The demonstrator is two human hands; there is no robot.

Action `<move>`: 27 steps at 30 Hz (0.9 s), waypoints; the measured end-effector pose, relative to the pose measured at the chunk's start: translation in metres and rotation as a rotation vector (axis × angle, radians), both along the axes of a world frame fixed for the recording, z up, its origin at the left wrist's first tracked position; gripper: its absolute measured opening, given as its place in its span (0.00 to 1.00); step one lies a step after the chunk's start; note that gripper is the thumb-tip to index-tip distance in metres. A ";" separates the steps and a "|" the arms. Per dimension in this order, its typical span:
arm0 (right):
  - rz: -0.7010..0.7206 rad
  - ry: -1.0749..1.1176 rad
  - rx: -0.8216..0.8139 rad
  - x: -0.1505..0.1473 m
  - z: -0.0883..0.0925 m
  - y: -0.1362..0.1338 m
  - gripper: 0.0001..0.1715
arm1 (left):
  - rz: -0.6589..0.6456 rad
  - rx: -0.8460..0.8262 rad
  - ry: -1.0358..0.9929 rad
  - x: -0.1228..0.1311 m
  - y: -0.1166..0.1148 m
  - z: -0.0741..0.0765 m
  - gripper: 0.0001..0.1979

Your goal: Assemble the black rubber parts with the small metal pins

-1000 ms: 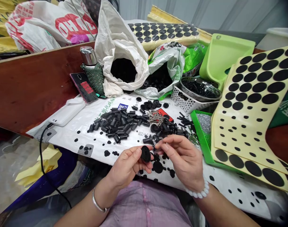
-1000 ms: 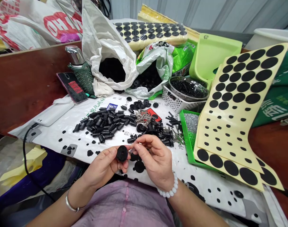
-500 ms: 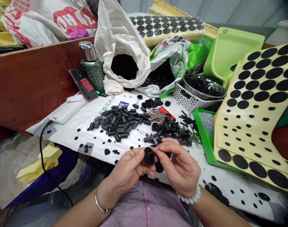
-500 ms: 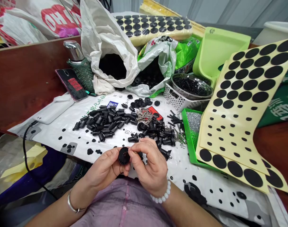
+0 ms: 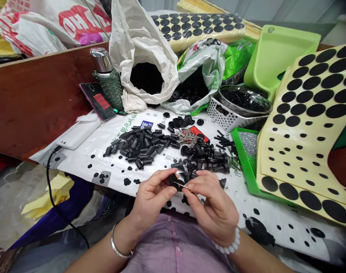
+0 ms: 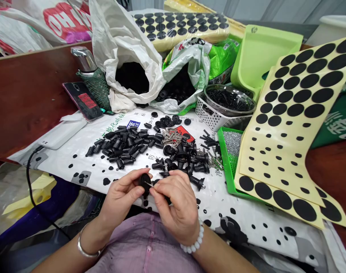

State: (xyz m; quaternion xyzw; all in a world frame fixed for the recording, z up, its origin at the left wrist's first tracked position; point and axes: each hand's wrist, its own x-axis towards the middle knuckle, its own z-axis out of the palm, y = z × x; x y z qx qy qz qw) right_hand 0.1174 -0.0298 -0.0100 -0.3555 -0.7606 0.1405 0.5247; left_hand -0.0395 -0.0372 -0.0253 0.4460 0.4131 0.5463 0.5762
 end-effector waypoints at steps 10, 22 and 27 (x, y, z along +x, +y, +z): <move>0.077 0.122 -0.391 0.003 0.004 0.001 0.06 | -0.073 -0.050 0.007 0.006 0.003 -0.002 0.16; 0.054 0.038 -0.454 0.007 0.005 0.000 0.05 | -0.074 -0.128 -0.026 0.011 0.001 -0.006 0.15; 0.094 -0.049 -0.432 0.007 0.006 0.003 0.06 | -0.143 -0.124 0.044 0.000 0.000 -0.007 0.13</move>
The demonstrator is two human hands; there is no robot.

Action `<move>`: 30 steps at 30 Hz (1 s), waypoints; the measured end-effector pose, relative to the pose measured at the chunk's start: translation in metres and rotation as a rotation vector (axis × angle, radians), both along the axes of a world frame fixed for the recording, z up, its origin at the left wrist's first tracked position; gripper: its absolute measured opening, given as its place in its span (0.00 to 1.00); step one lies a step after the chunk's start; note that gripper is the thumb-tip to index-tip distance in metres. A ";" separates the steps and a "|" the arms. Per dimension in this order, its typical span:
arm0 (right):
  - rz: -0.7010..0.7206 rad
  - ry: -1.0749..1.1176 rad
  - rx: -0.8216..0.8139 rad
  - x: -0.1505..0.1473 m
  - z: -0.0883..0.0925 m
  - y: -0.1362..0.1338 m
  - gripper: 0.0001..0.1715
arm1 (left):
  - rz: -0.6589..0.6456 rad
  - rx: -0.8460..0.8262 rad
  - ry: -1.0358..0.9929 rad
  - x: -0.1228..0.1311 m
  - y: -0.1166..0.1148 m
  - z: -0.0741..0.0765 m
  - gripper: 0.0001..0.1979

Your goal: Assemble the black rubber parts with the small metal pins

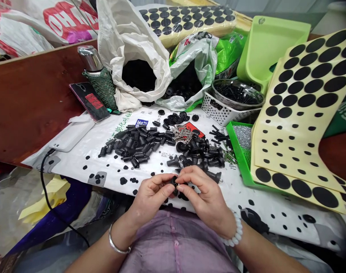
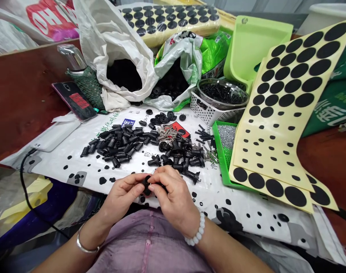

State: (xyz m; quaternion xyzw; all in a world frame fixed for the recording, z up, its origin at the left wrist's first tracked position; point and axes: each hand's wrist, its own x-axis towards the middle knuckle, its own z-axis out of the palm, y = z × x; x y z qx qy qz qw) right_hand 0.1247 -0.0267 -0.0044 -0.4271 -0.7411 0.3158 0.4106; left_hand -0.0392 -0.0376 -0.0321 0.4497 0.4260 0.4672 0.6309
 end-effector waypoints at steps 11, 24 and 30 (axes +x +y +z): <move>0.124 -0.048 0.067 -0.001 0.004 0.005 0.07 | -0.094 0.627 0.726 -0.019 0.005 0.006 0.15; 0.195 -0.148 0.205 0.000 0.005 0.002 0.22 | -0.102 0.577 0.705 -0.019 0.000 0.002 0.09; 0.094 -0.112 0.269 -0.006 0.001 -0.004 0.21 | -0.063 0.647 0.623 -0.015 0.002 0.002 0.11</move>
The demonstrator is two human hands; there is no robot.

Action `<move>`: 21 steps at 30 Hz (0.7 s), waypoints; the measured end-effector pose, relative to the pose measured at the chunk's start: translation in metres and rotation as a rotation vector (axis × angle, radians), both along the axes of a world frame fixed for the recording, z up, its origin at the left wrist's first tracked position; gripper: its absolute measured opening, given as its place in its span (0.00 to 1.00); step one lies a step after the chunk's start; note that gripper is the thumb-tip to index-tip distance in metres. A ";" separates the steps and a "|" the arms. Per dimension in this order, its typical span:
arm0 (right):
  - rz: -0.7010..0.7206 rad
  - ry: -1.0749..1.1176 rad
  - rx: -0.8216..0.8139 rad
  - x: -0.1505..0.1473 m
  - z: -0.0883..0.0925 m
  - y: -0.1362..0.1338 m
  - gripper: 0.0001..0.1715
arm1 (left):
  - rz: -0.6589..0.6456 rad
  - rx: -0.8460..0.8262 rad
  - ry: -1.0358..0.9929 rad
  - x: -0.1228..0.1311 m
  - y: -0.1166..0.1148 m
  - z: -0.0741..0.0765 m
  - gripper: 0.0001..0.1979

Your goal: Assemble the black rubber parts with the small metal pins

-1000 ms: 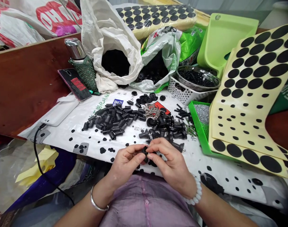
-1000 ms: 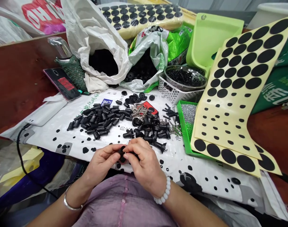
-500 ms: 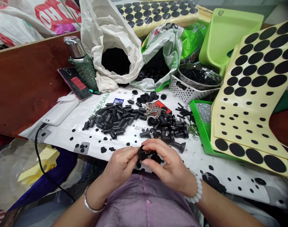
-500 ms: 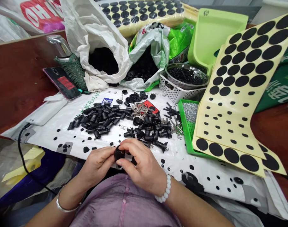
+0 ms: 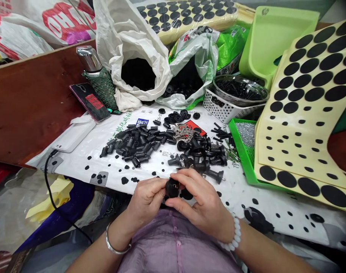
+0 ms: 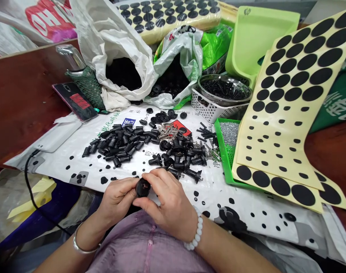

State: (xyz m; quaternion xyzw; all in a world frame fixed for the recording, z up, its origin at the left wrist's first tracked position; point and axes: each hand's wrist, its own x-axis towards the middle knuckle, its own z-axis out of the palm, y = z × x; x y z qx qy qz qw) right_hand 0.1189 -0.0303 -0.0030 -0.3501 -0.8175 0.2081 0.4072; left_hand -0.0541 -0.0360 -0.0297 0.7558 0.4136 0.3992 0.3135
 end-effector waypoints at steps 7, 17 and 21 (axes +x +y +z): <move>-0.043 -0.025 0.079 0.002 0.008 -0.004 0.28 | -0.063 -0.108 -0.120 0.000 0.002 0.003 0.10; 0.083 -0.023 -0.050 0.015 0.015 0.000 0.06 | -0.116 -0.058 0.027 0.004 -0.001 0.006 0.09; 0.073 -0.001 -0.102 0.013 0.009 0.000 0.06 | -0.107 -0.013 0.093 0.003 -0.001 0.008 0.09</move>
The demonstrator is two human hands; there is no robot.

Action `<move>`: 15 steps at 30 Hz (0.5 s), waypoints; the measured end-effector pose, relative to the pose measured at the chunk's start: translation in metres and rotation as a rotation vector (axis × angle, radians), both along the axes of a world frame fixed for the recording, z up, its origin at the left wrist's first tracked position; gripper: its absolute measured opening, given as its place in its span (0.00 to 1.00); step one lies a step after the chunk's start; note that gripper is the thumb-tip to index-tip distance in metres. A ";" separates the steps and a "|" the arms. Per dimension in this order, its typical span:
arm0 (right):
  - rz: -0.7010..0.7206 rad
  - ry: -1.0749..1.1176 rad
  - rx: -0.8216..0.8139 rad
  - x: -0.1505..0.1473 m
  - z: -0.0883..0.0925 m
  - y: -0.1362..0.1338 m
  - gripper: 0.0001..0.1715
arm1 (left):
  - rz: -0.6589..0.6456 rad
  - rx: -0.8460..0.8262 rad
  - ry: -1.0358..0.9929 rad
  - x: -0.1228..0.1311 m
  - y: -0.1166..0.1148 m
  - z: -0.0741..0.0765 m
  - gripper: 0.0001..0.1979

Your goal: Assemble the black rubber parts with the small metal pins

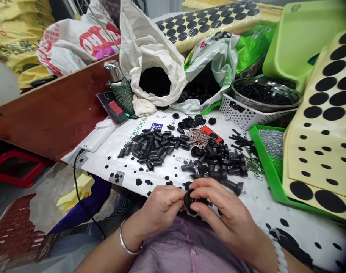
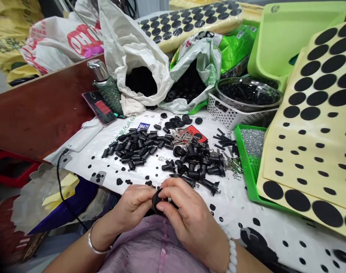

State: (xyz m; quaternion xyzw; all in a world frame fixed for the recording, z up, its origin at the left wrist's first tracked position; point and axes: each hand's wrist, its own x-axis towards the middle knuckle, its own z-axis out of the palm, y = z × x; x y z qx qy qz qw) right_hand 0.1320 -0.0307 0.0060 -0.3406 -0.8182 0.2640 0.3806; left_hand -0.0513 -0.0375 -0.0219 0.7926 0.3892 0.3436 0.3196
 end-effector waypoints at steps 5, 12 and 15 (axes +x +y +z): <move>-0.053 0.038 -0.054 -0.003 -0.013 0.000 0.05 | 0.017 0.017 0.093 0.002 0.000 -0.002 0.11; -0.165 0.161 0.000 0.008 -0.026 0.003 0.03 | 0.217 0.247 0.221 -0.013 0.013 0.008 0.11; -0.258 0.190 -0.011 0.018 -0.030 0.004 0.03 | 0.468 0.410 0.436 -0.031 0.028 0.006 0.10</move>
